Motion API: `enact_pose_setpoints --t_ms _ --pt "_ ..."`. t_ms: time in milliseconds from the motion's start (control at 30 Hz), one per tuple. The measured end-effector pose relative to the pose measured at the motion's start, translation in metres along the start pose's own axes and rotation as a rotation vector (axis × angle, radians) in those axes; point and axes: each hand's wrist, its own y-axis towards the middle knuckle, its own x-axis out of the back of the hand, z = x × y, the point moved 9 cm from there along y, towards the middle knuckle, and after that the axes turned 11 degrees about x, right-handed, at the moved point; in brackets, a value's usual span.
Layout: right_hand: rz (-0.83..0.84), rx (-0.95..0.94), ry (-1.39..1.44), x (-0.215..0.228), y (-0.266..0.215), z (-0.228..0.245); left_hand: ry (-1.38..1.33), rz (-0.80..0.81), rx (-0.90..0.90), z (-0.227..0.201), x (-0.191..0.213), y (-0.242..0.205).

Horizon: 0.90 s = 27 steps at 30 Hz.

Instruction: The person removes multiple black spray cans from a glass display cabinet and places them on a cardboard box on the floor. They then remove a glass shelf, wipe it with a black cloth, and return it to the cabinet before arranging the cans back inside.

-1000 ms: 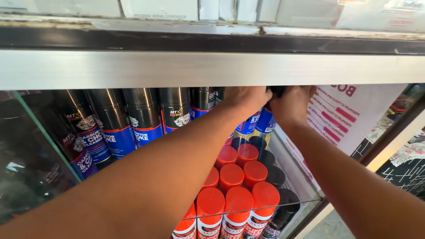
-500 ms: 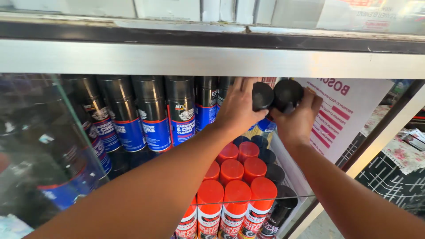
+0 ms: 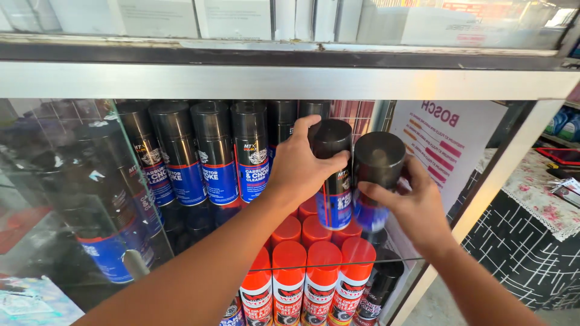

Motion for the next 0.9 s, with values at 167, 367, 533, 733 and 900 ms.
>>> enact_pose_setpoints --t_ms 167,367,533,733,900 --pt "0.229 -0.206 -0.010 0.010 -0.018 0.014 0.028 0.106 0.071 -0.012 0.002 -0.004" --pt "0.391 -0.256 0.365 -0.003 -0.038 0.030 -0.113 0.547 0.200 -0.026 -0.032 0.003" --pt "0.402 -0.179 0.366 0.007 -0.047 0.043 -0.318 0.866 0.244 -0.037 -0.065 -0.012" --pt "0.231 -0.242 0.157 0.030 -0.074 0.026 0.594 0.167 0.088 -0.009 -0.030 0.060" --pt "0.249 -0.136 0.215 0.035 -0.082 0.027 1.006 0.005 -0.041 0.016 -0.025 0.111"
